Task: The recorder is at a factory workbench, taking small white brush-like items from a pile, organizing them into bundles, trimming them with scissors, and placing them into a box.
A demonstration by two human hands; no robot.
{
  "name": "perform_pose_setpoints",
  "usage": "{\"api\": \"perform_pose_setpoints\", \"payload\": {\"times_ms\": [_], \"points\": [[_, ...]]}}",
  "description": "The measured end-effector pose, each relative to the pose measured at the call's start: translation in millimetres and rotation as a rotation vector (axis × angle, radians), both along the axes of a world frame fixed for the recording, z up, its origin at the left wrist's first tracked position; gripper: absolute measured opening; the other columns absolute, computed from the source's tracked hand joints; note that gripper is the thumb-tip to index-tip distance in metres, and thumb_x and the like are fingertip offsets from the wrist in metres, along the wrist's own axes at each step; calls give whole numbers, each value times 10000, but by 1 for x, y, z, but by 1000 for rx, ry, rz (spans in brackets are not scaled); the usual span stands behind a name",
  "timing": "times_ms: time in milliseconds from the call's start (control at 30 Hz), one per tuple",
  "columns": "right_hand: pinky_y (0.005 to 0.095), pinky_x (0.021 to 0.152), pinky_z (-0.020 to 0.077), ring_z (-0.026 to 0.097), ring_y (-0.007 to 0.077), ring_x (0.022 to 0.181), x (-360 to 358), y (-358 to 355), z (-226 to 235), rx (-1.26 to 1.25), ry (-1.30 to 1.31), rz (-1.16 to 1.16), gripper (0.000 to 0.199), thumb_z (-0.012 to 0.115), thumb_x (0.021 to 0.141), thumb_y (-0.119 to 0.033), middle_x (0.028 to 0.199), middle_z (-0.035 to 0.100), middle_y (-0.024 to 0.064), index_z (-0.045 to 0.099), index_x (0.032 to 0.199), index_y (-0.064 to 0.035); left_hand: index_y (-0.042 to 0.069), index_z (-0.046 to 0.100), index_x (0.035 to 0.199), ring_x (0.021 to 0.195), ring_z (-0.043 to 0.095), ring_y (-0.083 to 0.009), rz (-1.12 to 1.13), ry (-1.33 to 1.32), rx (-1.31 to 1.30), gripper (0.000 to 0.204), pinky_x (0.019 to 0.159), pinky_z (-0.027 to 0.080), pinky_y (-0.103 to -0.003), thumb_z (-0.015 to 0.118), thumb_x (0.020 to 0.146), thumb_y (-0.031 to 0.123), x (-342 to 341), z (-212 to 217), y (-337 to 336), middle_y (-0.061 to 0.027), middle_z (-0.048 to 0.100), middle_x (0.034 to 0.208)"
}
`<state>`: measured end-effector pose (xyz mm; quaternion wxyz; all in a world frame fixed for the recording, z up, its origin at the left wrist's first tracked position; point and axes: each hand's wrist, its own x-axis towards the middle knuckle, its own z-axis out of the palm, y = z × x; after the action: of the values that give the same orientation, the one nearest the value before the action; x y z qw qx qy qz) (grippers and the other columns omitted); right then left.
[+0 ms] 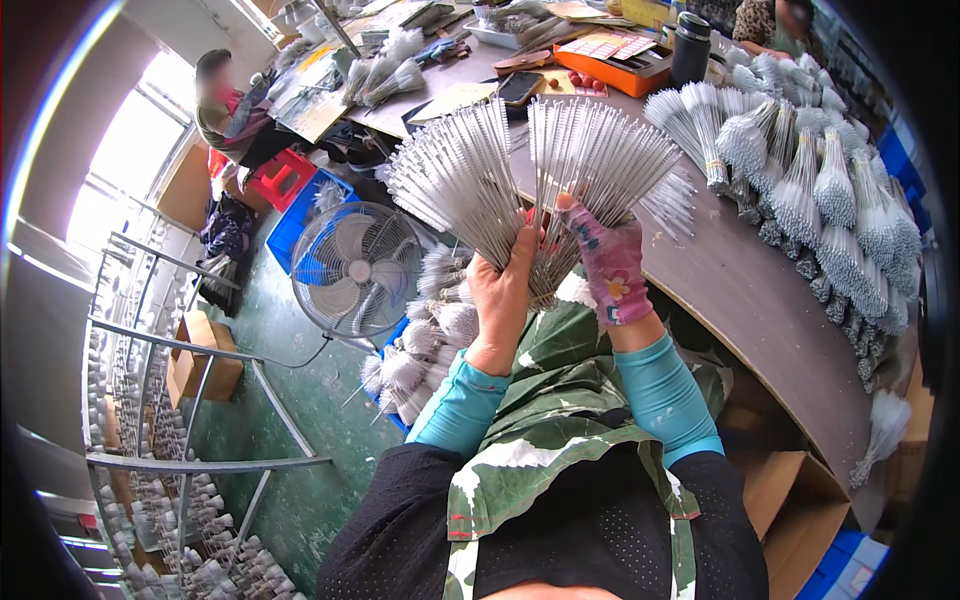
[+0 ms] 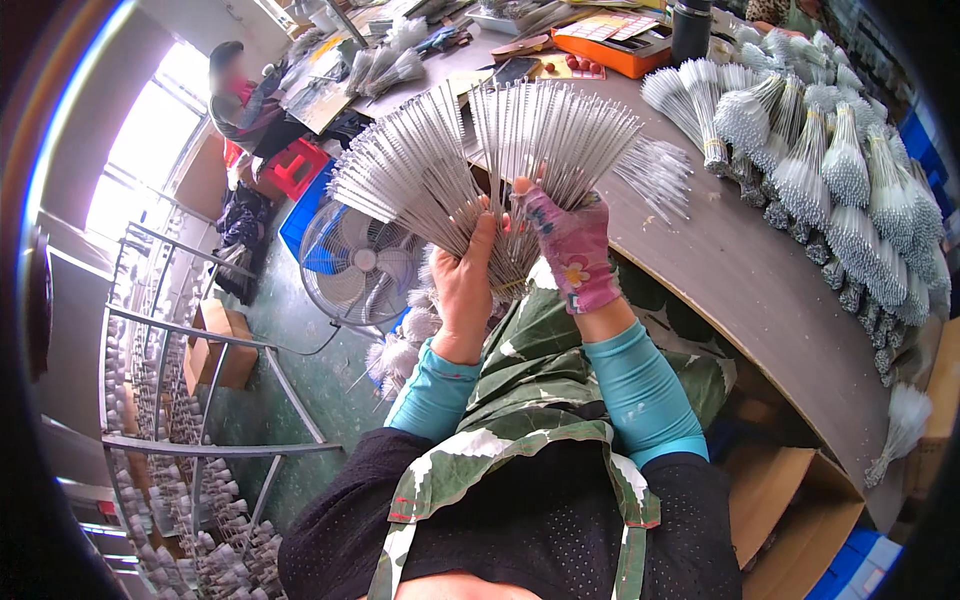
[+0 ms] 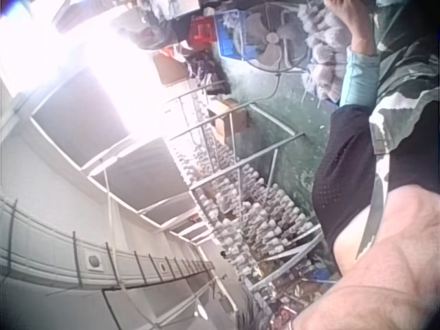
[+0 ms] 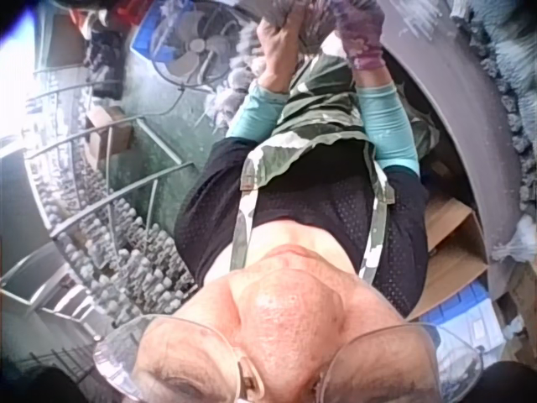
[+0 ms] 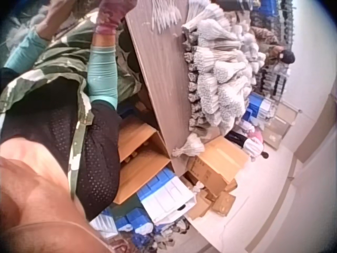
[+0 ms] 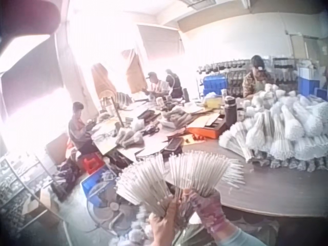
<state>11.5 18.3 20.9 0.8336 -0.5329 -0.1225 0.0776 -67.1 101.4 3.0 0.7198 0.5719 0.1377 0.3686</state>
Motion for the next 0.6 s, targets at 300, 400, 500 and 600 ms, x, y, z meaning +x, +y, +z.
{"api": "perform_pose_setpoints", "payload": {"times_ms": [300, 400, 500, 600], "points": [[215, 542, 472, 576, 78, 614, 2, -1, -2, 95, -67, 144, 250, 734, 763, -77, 768, 640, 21, 612, 972, -10, 6, 596, 1090, 827, 591, -107, -55, -38, 60, 214, 750, 473, -237, 582, 887, 73, 2, -6, 5, -42, 638, 952], [215, 539, 471, 576, 81, 607, -2, -1, 9, 30, -78, 191, 246, 730, 760, -72, 776, 642, 22, 621, 968, -3, 14, 608, 1043, 827, 572, -75, -64, -101, 55, 195, 723, 452, -213, 626, 871, 104, 3, -5, 4, -13, 640, 943], [217, 531, 473, 583, 89, 610, 0, 4, 8, -45, -20, 168, 218, 724, 758, -65, 767, 642, 24, 634, 946, -2, 14, 609, 1046, 850, 569, -76, -85, -125, -8, 192, 735, 451, -212, 625, 867, 82, 3, 0, 1, -14, 635, 964], [223, 503, 460, 584, 91, 598, -4, 7, 20, -32, 46, 138, 204, 731, 753, -79, 746, 640, 23, 646, 925, -9, 24, 607, 1050, 850, 572, -82, -137, -166, -171, 191, 731, 459, -217, 620, 864, 63, 2, 5, -1, -15, 632, 966]]}}
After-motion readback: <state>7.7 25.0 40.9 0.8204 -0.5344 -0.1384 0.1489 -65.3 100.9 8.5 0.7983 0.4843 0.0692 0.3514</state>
